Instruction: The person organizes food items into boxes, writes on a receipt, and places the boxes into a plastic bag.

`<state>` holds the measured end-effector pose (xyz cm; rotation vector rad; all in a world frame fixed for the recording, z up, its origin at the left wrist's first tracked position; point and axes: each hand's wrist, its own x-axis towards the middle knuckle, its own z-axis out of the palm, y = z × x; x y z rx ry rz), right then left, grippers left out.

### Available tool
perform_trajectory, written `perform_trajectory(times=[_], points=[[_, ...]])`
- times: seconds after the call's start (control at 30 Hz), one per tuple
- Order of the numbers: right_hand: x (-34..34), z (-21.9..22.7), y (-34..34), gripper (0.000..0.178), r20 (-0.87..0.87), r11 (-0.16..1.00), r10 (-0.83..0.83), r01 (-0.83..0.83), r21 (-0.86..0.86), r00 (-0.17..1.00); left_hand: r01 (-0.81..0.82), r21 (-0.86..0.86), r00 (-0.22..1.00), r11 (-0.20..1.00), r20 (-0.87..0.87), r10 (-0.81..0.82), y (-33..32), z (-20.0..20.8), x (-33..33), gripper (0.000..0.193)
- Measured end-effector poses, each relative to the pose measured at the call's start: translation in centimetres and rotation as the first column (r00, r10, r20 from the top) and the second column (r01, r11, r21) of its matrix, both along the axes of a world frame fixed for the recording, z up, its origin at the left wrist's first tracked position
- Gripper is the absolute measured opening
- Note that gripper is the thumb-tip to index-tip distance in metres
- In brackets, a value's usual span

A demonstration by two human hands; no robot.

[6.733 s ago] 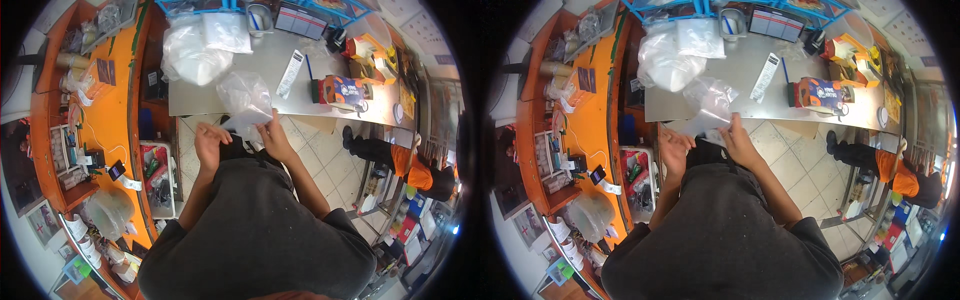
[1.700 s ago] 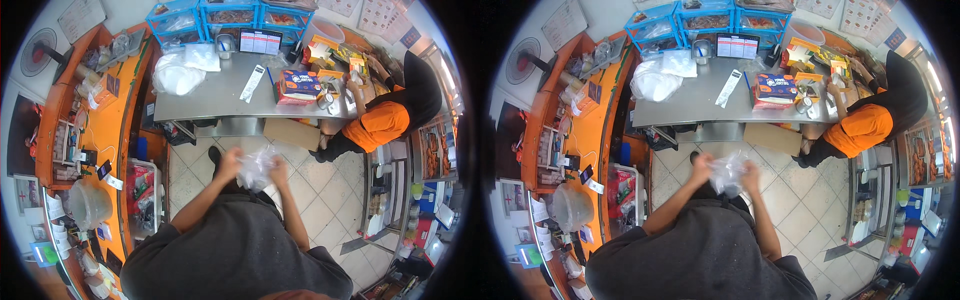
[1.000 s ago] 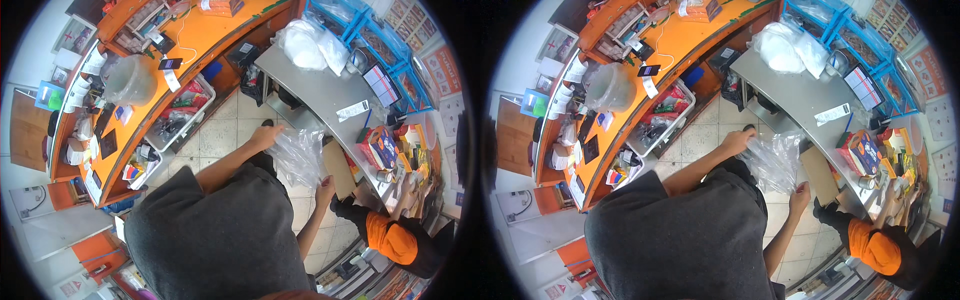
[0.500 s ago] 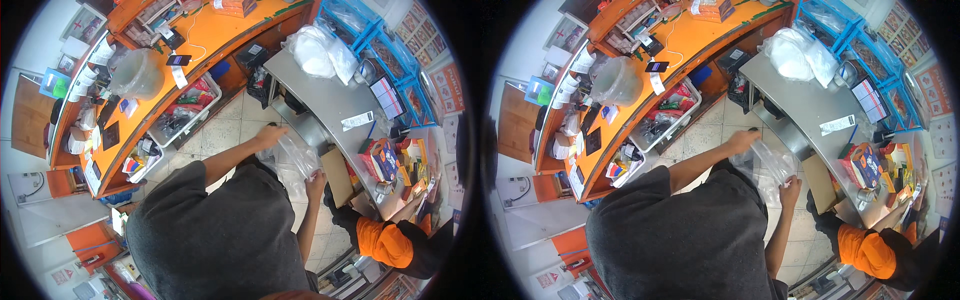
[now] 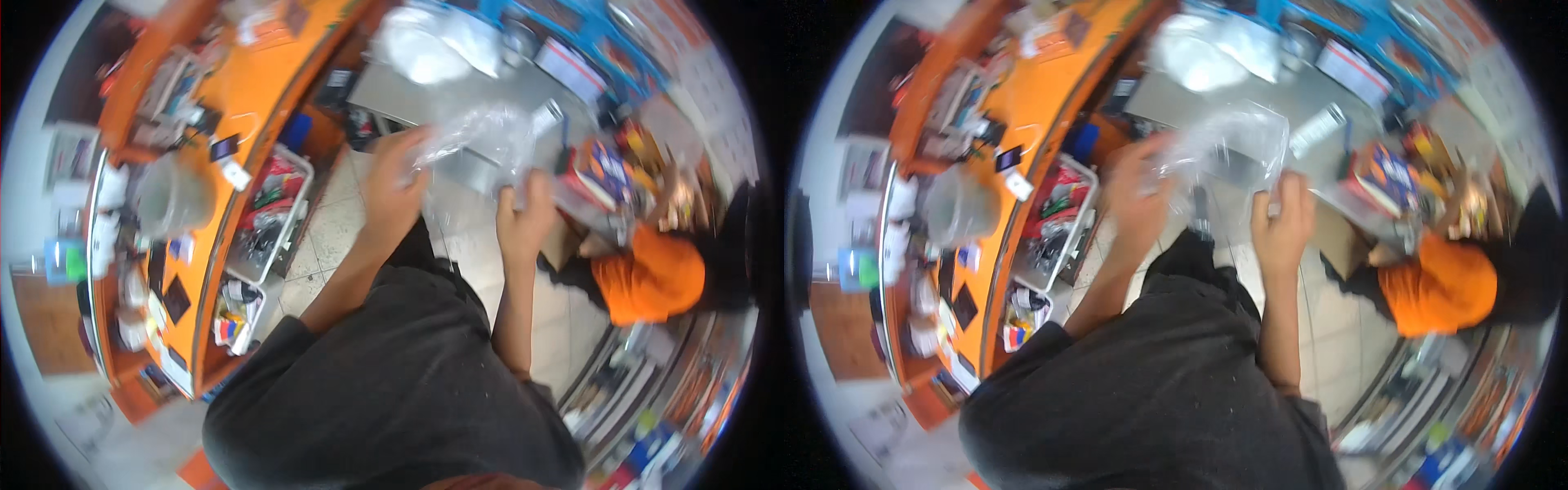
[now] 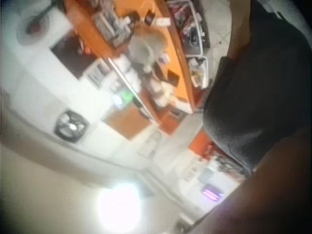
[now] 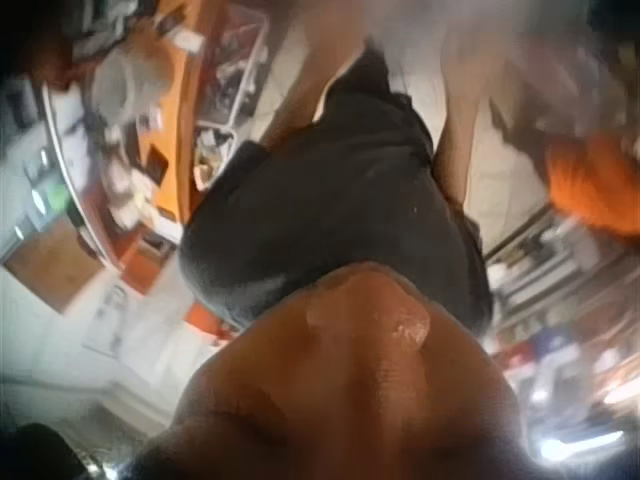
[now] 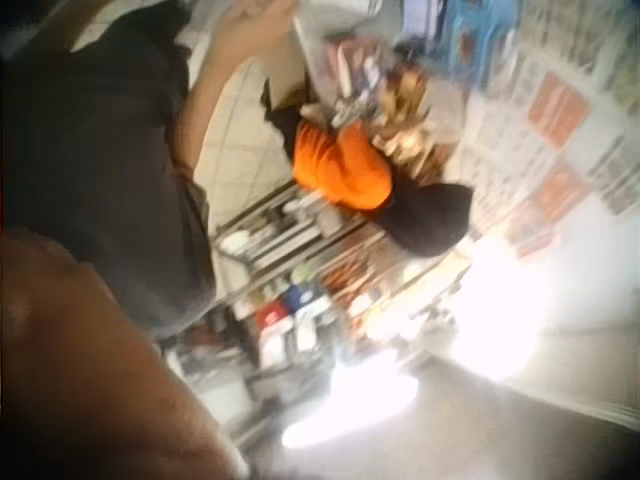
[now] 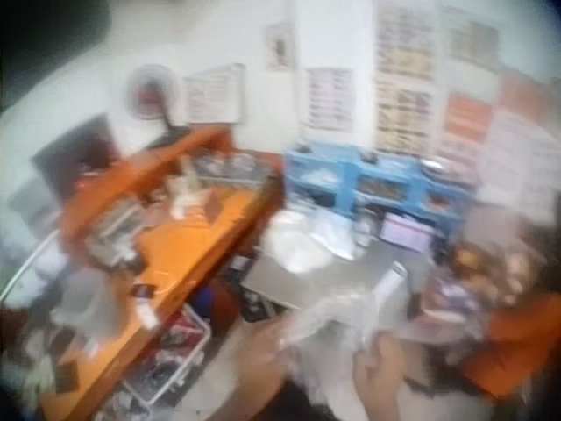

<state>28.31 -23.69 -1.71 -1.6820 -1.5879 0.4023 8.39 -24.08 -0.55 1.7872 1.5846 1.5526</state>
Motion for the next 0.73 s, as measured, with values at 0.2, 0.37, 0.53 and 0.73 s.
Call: perform_trajectory(times=[0.2,0.37,0.53,0.73], points=[[6.7,-30.1,-11.5,0.026,-0.01,0.611,0.695,-0.599,-0.517,0.719,0.018,-0.559,0.99,0.829,-0.104,-0.092,-9.3,-25.3,-7.6,0.035],[0.7,-6.0,-4.7,0.021,-0.191,0.957,0.174,-0.211,-0.198,0.966,-0.185,-0.758,0.906,0.626,-0.378,-0.19,-1.5,-14.3,-5.7,0.04],[4.4,-12.9,-10.1,0.011,-0.074,0.986,0.092,-0.08,0.149,0.993,0.253,-0.147,0.962,0.956,-0.064,-0.265,-6.0,-13.2,-4.9,0.027],[3.7,-20.4,-2.8,0.014,-0.214,0.951,0.185,-0.23,-0.205,0.959,-0.053,-0.788,0.939,0.613,-0.249,-0.239,4.0,-20.5,-7.1,0.046]])
